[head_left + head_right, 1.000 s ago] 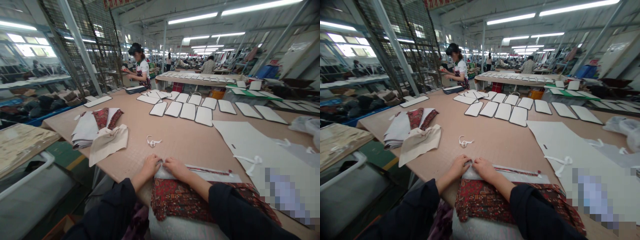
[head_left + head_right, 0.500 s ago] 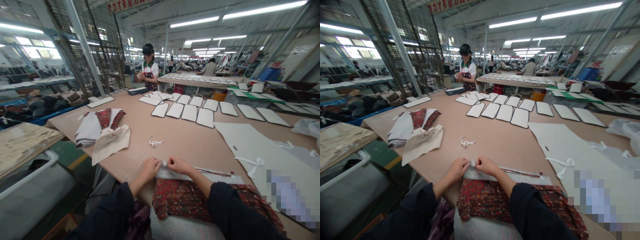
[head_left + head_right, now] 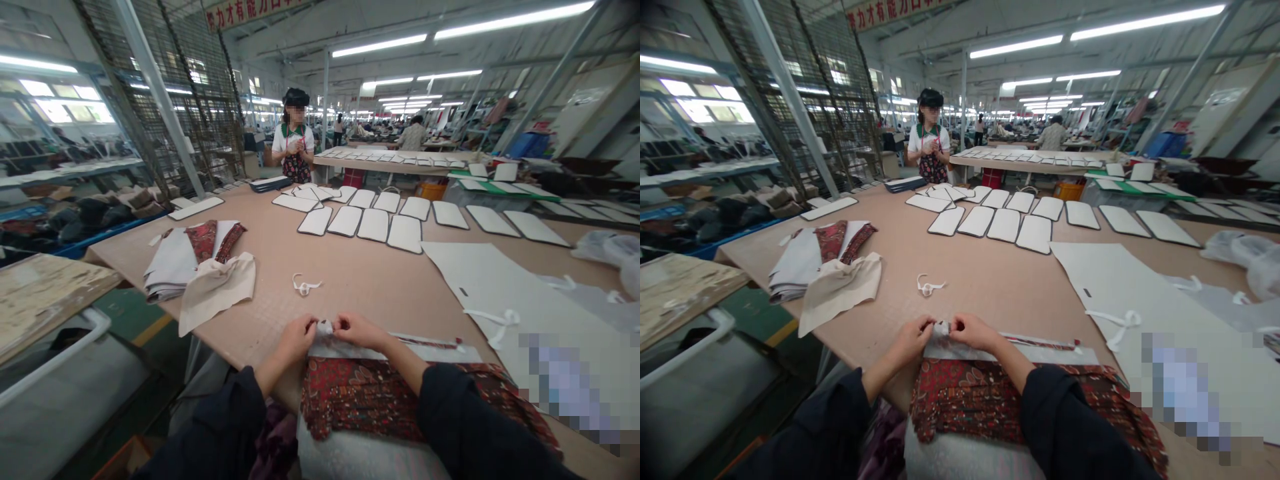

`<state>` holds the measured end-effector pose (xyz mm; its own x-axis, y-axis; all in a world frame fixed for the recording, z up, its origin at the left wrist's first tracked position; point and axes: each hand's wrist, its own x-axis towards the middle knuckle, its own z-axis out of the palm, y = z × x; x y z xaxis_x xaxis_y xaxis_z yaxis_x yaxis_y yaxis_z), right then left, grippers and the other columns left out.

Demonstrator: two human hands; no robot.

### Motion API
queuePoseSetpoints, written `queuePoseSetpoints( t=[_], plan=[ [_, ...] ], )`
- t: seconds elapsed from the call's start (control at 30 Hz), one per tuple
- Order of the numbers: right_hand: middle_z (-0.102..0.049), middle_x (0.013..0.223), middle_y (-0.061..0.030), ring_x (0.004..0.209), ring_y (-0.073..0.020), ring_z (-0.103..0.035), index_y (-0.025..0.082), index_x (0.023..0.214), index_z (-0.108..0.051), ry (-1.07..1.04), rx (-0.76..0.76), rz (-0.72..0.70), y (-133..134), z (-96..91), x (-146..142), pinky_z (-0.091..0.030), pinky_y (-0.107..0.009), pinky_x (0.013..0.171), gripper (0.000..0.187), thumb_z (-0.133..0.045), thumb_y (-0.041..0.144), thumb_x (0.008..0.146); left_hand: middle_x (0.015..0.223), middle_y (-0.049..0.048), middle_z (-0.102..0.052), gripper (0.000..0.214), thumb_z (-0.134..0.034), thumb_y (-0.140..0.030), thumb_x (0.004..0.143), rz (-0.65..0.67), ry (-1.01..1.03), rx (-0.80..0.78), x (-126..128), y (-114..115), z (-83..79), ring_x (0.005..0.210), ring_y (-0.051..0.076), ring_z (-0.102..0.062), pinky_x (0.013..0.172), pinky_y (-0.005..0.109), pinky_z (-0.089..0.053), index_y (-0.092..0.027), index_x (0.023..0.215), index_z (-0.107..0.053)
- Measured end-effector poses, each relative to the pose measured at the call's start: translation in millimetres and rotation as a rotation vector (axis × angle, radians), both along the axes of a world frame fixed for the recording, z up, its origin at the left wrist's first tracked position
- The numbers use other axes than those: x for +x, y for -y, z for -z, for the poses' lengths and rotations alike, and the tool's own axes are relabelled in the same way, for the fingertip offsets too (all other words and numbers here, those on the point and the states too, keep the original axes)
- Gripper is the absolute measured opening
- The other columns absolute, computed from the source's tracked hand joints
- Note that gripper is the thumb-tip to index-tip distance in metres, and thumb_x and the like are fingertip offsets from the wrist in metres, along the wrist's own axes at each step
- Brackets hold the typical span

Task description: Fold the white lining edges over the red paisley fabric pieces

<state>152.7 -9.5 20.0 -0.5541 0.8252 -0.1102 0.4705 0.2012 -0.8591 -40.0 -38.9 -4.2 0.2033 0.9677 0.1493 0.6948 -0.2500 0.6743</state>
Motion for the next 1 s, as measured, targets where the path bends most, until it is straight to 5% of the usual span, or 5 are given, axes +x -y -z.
queuePoseSetpoints(
  t=[0.27, 0.43, 0.6, 0.87, 1.0],
  plan=[
    [-0.057, 0.077, 0.0001, 0.073, -0.0133, -0.051, 0.018, 0.066, -0.047, -0.212, -0.177, -0.161, 7.6, -6.1, 10.8, -0.039, -0.024, 0.066, 0.011, -0.058, 0.022, 0.064, 0.099, 0.0071, -0.066, 0.037, -0.032, -0.029, 0.086, -0.016, 0.082, -0.136, 3.5, -6.7, 6.1, 0.086, 0.017, -0.059, 0.080, 0.028, -0.043, -0.015, 0.110, -0.056],
    [-0.053, 0.064, 0.0030, 0.062, -0.0112, -0.048, 0.018, 0.068, -0.049, -0.016, 0.072, 0.086, -5.5, 19.0, 2.4, -0.037, -0.022, 0.060, 0.006, -0.055, 0.017, 0.066, 0.085, 0.0045, -0.066, 0.039, -0.037, -0.042, 0.084, 0.039, 0.252, -0.181, 7.3, -10.0, -0.7, 0.078, 0.017, -0.057, 0.071, 0.027, -0.044, -0.014, 0.089, -0.063],
    [-0.056, 0.071, 0.0019, 0.066, -0.0118, -0.051, 0.019, 0.079, -0.049, 0.072, 0.205, 0.220, -10.6, 39.6, -10.2, -0.038, -0.022, 0.060, 0.011, -0.055, 0.015, 0.070, 0.074, 0.0024, -0.064, 0.017, -0.053, -0.024, 0.072, -0.022, 0.168, -0.153, 15.9, -19.3, 11.0, 0.072, 0.016, -0.055, 0.066, 0.025, -0.041, -0.013, 0.077, -0.065],
    [-0.059, 0.081, -0.0030, 0.079, -0.0162, -0.053, 0.019, 0.081, -0.053, 0.262, 0.451, 0.254, -6.0, 44.9, -18.0, -0.039, -0.026, 0.071, 0.009, -0.055, 0.014, 0.074, 0.077, 0.0024, -0.066, 0.019, -0.052, -0.019, 0.069, 0.025, 0.106, -0.144, 10.2, -44.0, 27.7, 0.074, 0.016, -0.058, 0.068, 0.025, -0.042, -0.016, 0.080, -0.067],
    [-0.060, 0.091, -0.0055, 0.085, -0.0163, -0.055, 0.018, 0.094, -0.054, 0.160, 0.427, 0.278, -9.8, 44.0, -20.9, -0.040, -0.026, 0.077, 0.022, -0.057, 0.012, 0.073, 0.076, 0.0020, -0.066, 0.018, -0.053, -0.017, 0.067, 0.036, 0.124, -0.181, 6.2, -47.7, 25.2, 0.072, 0.015, -0.057, 0.066, 0.024, -0.042, -0.015, 0.080, -0.066]
  ],
)
